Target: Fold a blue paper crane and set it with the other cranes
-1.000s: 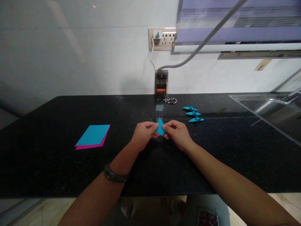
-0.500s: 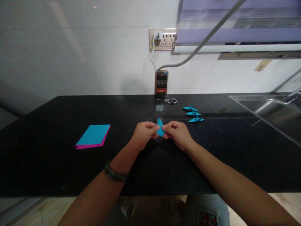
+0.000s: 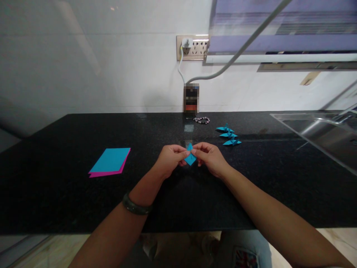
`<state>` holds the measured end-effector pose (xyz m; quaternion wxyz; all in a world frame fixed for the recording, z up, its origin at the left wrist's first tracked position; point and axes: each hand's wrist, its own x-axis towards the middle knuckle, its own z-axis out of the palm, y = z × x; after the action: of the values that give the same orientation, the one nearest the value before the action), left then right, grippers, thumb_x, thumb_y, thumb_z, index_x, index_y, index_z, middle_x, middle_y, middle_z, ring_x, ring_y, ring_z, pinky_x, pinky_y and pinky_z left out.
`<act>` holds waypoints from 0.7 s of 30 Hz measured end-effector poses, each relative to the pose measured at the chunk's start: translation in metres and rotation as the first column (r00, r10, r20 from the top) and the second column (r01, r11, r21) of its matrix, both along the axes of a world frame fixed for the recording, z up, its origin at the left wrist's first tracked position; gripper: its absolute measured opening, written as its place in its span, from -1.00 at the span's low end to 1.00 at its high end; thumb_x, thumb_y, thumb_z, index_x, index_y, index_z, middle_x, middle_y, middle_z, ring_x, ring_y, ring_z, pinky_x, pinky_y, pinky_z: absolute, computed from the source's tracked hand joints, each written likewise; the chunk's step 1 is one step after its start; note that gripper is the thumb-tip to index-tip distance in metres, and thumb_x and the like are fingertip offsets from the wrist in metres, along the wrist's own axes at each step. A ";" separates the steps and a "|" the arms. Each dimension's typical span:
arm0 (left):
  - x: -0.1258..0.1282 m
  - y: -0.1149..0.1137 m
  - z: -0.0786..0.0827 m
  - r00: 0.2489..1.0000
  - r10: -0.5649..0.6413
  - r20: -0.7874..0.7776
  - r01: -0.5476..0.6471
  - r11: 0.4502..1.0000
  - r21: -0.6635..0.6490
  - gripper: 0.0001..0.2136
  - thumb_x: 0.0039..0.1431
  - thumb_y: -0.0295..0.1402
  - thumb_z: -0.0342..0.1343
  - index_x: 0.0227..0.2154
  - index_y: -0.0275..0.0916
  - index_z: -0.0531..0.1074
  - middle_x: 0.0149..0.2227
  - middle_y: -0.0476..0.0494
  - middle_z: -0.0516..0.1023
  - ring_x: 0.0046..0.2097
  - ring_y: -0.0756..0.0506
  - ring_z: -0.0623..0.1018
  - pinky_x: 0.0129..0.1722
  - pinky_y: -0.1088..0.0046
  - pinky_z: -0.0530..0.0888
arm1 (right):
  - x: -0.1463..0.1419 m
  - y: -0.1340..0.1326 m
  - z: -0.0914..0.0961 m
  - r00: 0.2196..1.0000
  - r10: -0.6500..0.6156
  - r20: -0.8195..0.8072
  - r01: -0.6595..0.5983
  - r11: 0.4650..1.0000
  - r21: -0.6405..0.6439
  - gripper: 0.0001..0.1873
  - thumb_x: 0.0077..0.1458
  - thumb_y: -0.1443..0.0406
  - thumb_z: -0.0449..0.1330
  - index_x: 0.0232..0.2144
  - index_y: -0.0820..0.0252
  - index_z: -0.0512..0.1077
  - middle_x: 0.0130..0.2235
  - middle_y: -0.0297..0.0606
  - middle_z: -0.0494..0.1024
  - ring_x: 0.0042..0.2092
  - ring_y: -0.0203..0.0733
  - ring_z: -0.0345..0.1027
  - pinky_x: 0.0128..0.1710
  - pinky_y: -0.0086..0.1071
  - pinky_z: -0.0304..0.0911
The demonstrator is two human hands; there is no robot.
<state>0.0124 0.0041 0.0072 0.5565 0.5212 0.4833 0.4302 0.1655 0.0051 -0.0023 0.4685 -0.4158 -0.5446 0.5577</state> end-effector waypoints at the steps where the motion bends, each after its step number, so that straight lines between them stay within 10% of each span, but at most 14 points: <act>1: 0.000 0.000 0.000 1.000 -0.018 -0.010 0.018 1.000 0.002 -0.84 -0.15 -0.34 0.19 -0.53 -0.37 0.42 -0.66 -0.01 0.40 -0.65 0.09 0.36 -0.64 0.58 0.29 | 0.001 0.001 0.000 1.000 0.000 0.001 0.000 1.000 0.008 -0.74 -0.17 0.17 0.22 -0.44 0.25 0.38 -0.55 -0.41 0.38 -0.64 -0.47 0.13 -0.69 -0.53 0.10; 21: -0.001 -0.005 0.002 0.976 -0.194 -0.103 0.198 0.980 0.028 -0.84 -0.12 -0.32 0.16 -0.57 -0.34 0.41 -0.68 0.00 0.37 -0.66 0.10 0.33 -0.67 0.61 0.24 | -0.002 -0.003 0.002 0.998 -0.022 0.051 0.020 0.999 0.028 -0.70 -0.10 0.15 0.16 -0.68 0.24 0.30 -0.75 -0.47 0.22 -0.71 -0.46 0.00 -0.71 -0.52 -0.09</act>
<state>0.0112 -0.0009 0.0094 0.5615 0.5975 0.4486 0.3557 0.1632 0.0018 -0.0002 0.4659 -0.4292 -0.5596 0.5343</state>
